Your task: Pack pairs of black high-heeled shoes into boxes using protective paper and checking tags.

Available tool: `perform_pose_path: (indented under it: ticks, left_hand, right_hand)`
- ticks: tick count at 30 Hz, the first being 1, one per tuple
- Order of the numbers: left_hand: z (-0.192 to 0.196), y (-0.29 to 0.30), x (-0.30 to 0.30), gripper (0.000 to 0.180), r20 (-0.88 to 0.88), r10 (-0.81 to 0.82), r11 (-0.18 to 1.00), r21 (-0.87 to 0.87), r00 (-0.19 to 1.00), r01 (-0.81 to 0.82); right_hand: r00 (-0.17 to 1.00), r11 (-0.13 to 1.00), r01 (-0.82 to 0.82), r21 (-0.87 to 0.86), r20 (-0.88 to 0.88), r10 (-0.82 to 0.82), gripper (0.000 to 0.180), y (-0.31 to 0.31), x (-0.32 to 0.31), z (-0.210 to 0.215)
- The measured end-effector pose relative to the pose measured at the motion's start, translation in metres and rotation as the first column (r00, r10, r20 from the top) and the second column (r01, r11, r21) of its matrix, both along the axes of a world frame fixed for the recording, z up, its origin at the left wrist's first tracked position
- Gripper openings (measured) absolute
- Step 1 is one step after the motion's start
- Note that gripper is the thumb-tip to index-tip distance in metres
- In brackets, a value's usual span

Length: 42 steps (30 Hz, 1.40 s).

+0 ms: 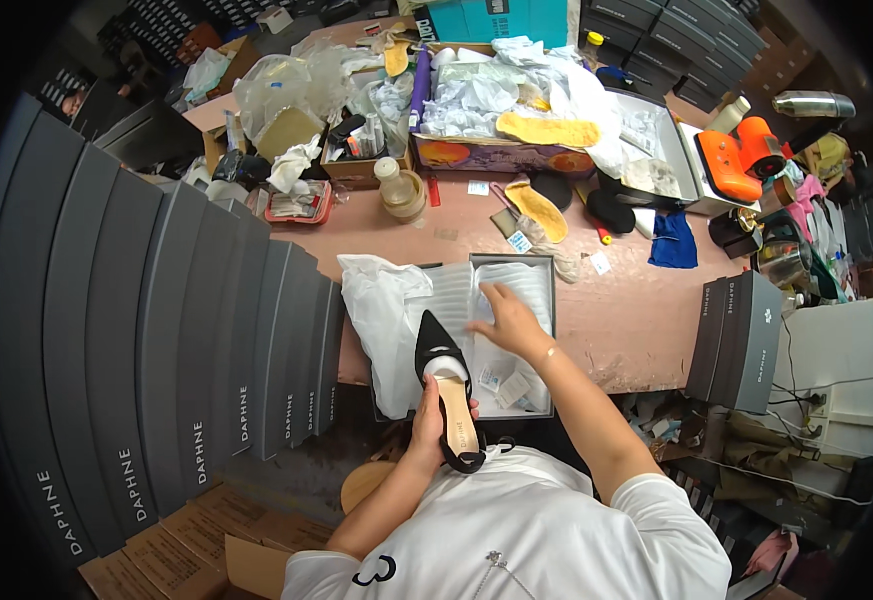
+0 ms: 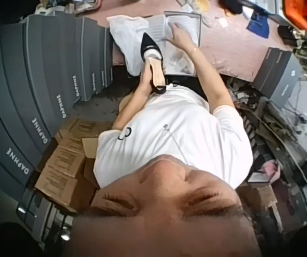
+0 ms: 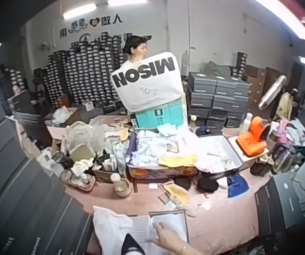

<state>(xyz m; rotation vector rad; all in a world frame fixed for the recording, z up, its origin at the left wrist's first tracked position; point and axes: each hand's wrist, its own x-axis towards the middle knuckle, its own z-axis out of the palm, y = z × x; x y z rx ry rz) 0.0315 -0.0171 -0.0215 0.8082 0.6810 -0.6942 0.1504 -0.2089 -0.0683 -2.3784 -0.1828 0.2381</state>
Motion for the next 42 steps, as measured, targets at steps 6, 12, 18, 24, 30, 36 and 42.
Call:
perform_pose_path:
  ticks: [6,12,18,24,30,36,42]
  left_hand:
    - [-0.01,0.0,0.01,0.064,-0.022,0.0,0.994,-0.112,1.0,-0.003]
    - [-0.024,0.008,0.016,0.059,-0.053,0.048,0.988,-0.144,0.997,-0.056]
    - [-0.021,0.012,0.023,0.056,-0.033,0.117,0.985,-0.121,0.993,-0.12]
    - [-0.006,-0.009,0.016,0.051,0.386,0.176,0.962,0.129,0.906,-0.242]
    - [-0.002,-0.015,0.003,0.063,0.713,-0.249,0.852,0.483,0.655,-0.202]
    - [-0.032,-0.009,0.009,0.06,0.326,0.028,0.999,0.033,0.945,-0.041]
    - [-0.006,-0.02,0.004,0.06,0.329,-0.023,0.997,0.081,0.944,-0.004]
  right_hand:
    - [0.983,0.943,-0.183,-0.277,-0.051,0.176,0.049,0.006,-0.002,-0.014]
    - [0.994,0.948,-0.059,-0.312,0.066,0.084,0.041,0.01,-0.014,-0.035]
    - [0.998,0.964,-0.004,-0.265,0.06,0.021,0.048,0.014,-0.023,0.002]
    - [0.86,0.897,0.205,0.392,-0.51,0.026,0.053,0.026,-0.066,0.085]
    - [0.605,0.162,0.768,0.619,-0.785,0.134,0.032,0.044,-0.085,0.074]
    - [0.995,0.988,0.06,0.139,0.067,-0.07,0.037,0.039,-0.102,0.086]
    - [0.954,0.995,0.015,0.101,0.296,-0.045,0.035,0.038,-0.1,0.091]
